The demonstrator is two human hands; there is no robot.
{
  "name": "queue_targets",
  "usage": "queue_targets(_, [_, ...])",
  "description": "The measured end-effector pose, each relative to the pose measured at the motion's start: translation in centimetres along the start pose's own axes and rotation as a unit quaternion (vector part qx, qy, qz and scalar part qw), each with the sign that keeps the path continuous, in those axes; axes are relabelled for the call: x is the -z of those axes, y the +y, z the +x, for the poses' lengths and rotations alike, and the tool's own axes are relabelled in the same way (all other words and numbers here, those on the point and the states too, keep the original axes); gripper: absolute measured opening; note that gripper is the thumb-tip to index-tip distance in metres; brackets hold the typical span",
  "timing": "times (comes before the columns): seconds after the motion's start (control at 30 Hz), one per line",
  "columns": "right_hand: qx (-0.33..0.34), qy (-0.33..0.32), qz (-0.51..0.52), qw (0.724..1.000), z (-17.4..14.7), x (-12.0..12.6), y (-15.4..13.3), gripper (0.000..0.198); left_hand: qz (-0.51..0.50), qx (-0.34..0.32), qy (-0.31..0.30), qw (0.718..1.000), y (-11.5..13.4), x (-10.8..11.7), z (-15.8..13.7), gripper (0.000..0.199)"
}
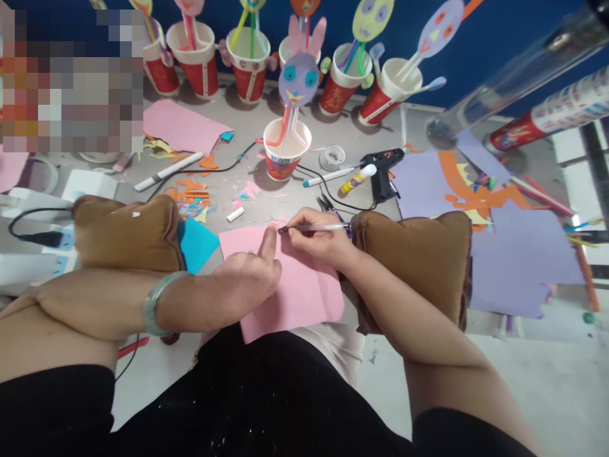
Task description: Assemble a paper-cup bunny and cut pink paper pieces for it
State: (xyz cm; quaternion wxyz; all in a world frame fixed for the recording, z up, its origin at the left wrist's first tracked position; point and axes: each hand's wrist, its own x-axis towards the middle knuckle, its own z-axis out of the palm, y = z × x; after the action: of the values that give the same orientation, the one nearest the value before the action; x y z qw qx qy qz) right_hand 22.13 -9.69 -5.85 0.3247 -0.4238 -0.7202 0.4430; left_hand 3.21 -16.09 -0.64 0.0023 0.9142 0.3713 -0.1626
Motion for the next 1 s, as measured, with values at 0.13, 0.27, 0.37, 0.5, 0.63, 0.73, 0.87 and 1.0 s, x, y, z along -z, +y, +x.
queue_targets(0.13, [-0.063,0.027,0.048,0.996,0.2,-0.3,-0.1,0.005,-0.042,0.003,-0.042,0.998,0.0,0.7,0.1,0.019])
queue_targets(0.27, [-0.115,0.04,0.047,0.991,0.5,-0.4,-0.3,0.006,-0.093,-0.013,-0.101,0.99,-0.2,1.4,0.9,0.029])
queue_targets(0.37, [-0.145,0.028,0.055,0.987,0.9,-0.4,-0.5,0.01,-0.132,0.006,-0.178,0.975,-0.4,2.0,1.6,0.039])
queue_targets(0.5, [-0.158,0.014,0.061,0.985,1.9,-0.2,-0.9,0.012,-0.131,-0.009,-0.168,0.977,-0.6,2.2,1.7,0.041])
queue_targets(0.63, [-0.174,-0.01,0.059,0.983,3.2,-0.2,-1.1,0.011,-0.141,-0.034,-0.107,0.984,-0.7,1.9,0.9,0.042])
queue_targets(0.73, [-0.185,-0.043,0.051,0.981,4.3,-0.2,-1.3,0.01,-0.142,-0.041,-0.086,0.985,-0.8,1.6,0.6,0.042])
queue_targets(0.87, [-0.202,-0.094,0.036,0.974,5.6,0.0,-1.6,0.011,-0.154,-0.035,-0.078,0.984,-0.8,1.3,0.6,0.042])
queue_targets(1.0, [-0.211,-0.14,0.006,0.967,6.6,0.1,-2.0,0.011,-0.174,-0.018,-0.101,0.979,-0.8,1.3,0.7,0.047])
